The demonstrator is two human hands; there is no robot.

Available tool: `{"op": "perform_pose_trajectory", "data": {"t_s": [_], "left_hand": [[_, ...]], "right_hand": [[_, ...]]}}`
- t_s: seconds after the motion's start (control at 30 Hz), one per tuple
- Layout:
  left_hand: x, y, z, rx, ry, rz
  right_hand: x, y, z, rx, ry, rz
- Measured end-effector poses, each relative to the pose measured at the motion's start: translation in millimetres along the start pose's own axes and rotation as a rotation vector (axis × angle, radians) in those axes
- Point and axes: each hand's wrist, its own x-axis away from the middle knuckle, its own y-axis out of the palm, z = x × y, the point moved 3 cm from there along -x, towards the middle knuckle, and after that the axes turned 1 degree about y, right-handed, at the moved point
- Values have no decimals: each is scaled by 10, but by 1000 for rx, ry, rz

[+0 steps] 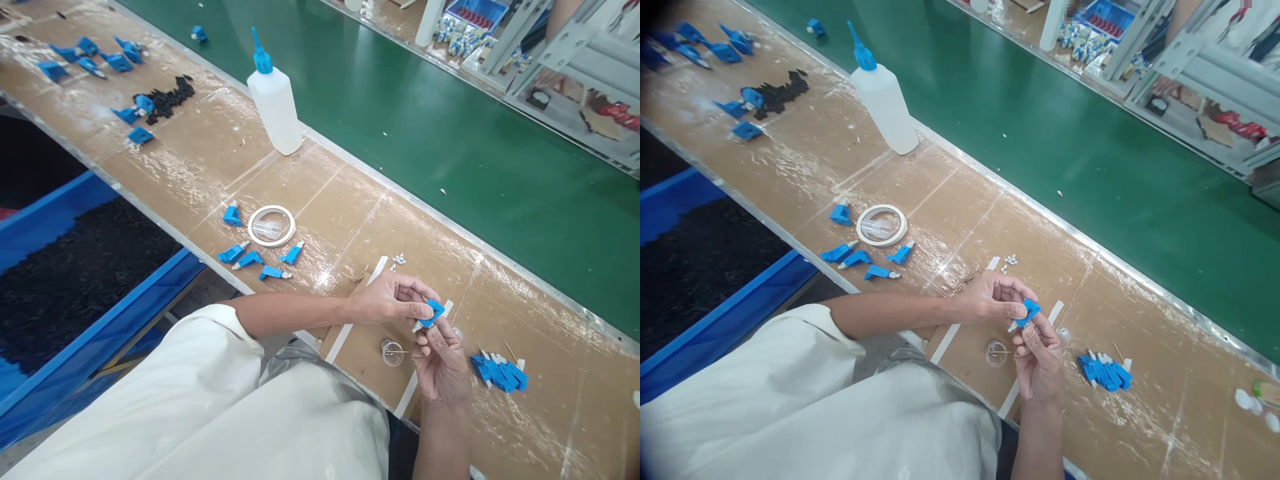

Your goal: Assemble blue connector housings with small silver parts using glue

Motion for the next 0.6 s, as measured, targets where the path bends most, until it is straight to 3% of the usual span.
{"op": "perform_pose_trajectory", "data": {"t_s": [0.3, 0.47, 0.6], "left_hand": [[18, 62, 57, 2, -19, -17], [59, 143, 96, -8, 4, -40], [83, 224, 118, -84, 12, -56]], "right_hand": [[83, 26, -45, 20, -38, -43], [138, 34, -25, 25, -75, 18], [217, 27, -62, 20, -105, 146]]}}
